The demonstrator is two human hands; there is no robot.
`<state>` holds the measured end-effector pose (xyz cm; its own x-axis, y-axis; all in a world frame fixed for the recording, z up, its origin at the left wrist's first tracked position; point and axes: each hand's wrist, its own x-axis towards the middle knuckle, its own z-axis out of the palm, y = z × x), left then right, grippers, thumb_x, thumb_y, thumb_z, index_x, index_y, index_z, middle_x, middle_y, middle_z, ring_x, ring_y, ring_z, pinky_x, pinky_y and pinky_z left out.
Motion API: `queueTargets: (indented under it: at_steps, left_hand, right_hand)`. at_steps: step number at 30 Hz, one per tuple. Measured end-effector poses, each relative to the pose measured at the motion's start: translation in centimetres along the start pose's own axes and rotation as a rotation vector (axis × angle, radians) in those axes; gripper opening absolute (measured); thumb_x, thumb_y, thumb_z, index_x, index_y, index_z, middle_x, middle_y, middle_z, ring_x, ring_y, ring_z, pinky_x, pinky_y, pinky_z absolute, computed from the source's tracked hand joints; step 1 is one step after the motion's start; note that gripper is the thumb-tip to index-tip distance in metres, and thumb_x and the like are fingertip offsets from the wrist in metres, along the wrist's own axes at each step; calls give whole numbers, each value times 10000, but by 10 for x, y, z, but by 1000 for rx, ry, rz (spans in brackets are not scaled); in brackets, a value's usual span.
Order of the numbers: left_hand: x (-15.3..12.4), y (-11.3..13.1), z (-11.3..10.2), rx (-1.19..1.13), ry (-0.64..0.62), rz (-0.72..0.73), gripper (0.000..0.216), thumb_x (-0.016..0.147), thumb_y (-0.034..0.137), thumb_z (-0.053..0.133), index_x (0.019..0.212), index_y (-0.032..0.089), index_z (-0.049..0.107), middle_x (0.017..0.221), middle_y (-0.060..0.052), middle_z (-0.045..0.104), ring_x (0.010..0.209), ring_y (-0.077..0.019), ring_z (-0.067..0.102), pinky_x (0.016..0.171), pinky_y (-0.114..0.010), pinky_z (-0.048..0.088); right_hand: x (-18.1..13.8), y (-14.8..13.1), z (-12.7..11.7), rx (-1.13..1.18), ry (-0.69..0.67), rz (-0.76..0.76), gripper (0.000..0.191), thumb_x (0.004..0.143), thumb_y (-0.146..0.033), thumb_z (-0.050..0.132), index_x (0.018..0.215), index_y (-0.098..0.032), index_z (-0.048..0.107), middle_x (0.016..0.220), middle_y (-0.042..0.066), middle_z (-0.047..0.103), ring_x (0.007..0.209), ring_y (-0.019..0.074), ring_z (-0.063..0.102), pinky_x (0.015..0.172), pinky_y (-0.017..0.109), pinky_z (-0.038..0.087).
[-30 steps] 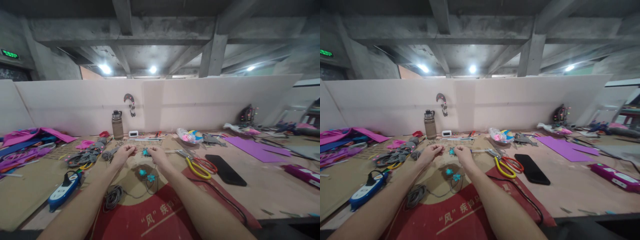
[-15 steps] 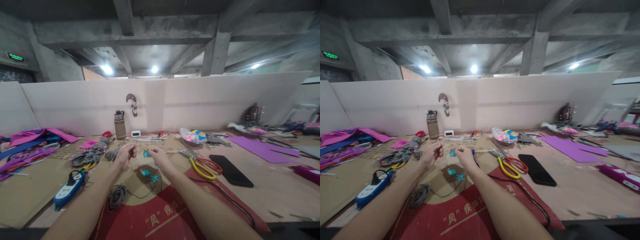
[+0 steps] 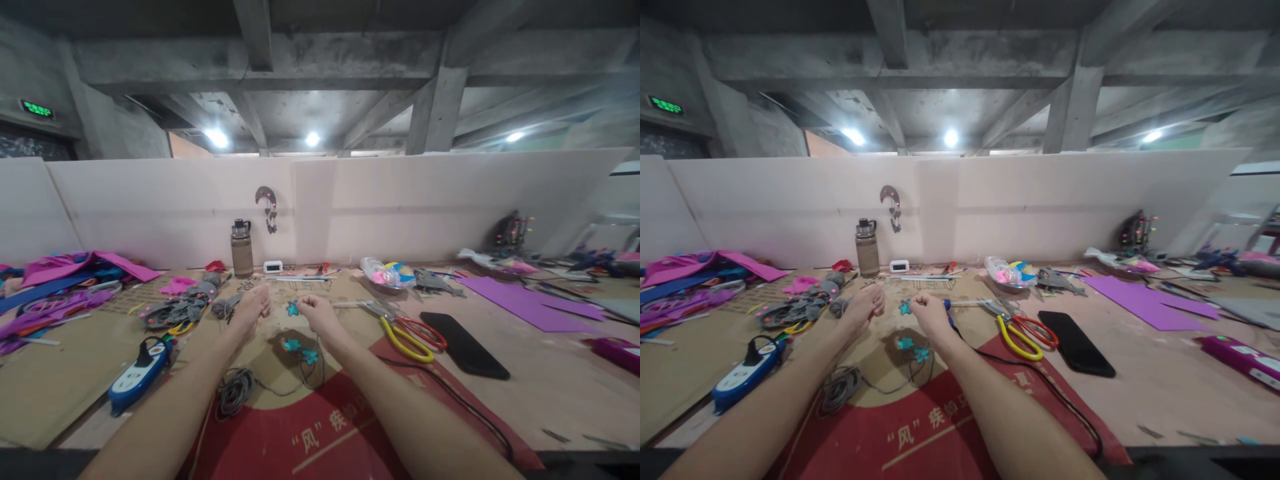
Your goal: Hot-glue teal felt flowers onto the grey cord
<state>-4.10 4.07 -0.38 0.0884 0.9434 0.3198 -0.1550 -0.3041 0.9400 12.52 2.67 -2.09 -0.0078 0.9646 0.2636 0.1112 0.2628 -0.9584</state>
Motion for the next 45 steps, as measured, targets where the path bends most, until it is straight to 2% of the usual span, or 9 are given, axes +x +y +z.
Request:
queueTargets:
  at_steps: [2,5,11,14,17,29,34,40,45]
  left_hand:
    - [-1,1,1,91,-20,-8,344,753,444,581,577,163,489,499,35,476,449,-73,427,448,-199,327]
    - [-2,3,3,187,-56,-60,255,668,370,680,789,149,643,764,-35,641,685,-122,566,566,-212,402]
    - [-5,8,5,82,-113,-152,371,719,427,639,973,158,670,791,-48,655,695,-121,563,598,-221,397]
    - [-7,9,9,77,-187,-194,398,739,488,603,938,155,691,811,-63,661,720,-135,571,615,-236,414]
    - [-7,10,12,168,-202,-159,342,706,455,652,842,147,711,750,-53,655,674,-124,554,608,-231,412]
    - [-9,11,15,399,-126,-65,214,649,320,677,772,147,700,667,-34,652,604,-132,545,564,-240,413]
    - [-10,13,16,419,-84,-33,187,653,301,659,753,145,684,652,-22,632,591,-126,530,548,-234,404]
    - [-9,13,15,446,-69,-12,193,680,313,620,755,140,663,631,-9,608,562,-118,510,538,-237,407]
    - [-7,11,14,456,-28,-15,178,671,297,613,733,136,654,656,-21,619,561,-122,520,534,-237,415]
  right_hand:
    - [1,0,0,-6,-5,-1,135,639,-303,515,625,-171,539,484,-52,425,445,73,318,452,211,250]
    - [1,-1,0,-15,-5,-3,148,649,-314,522,631,-170,551,483,-52,426,451,76,329,456,211,259]
    - [1,-4,-3,-9,12,-24,157,654,-329,525,637,-175,551,517,-48,457,491,90,367,489,219,289]
    - [1,-4,-3,-9,17,-48,161,648,-329,525,622,-172,553,553,-36,490,515,94,382,503,221,298]
    - [2,-3,-2,-27,22,-49,158,645,-325,526,617,-171,551,540,-39,481,502,91,365,499,221,290]
    - [-1,-4,0,-50,-23,-135,171,676,-329,544,657,-161,571,607,-12,546,565,110,445,561,233,352]
    - [-4,-7,-1,-51,-52,-182,177,707,-336,543,677,-164,567,623,-16,520,573,105,411,558,229,339]
    - [-9,-12,-1,5,-107,-125,176,729,-307,523,816,-171,596,629,-33,501,505,87,354,499,221,306]
    - [-9,-12,1,1,-100,-156,191,715,-307,538,822,-166,607,651,-24,530,547,97,394,538,227,331]
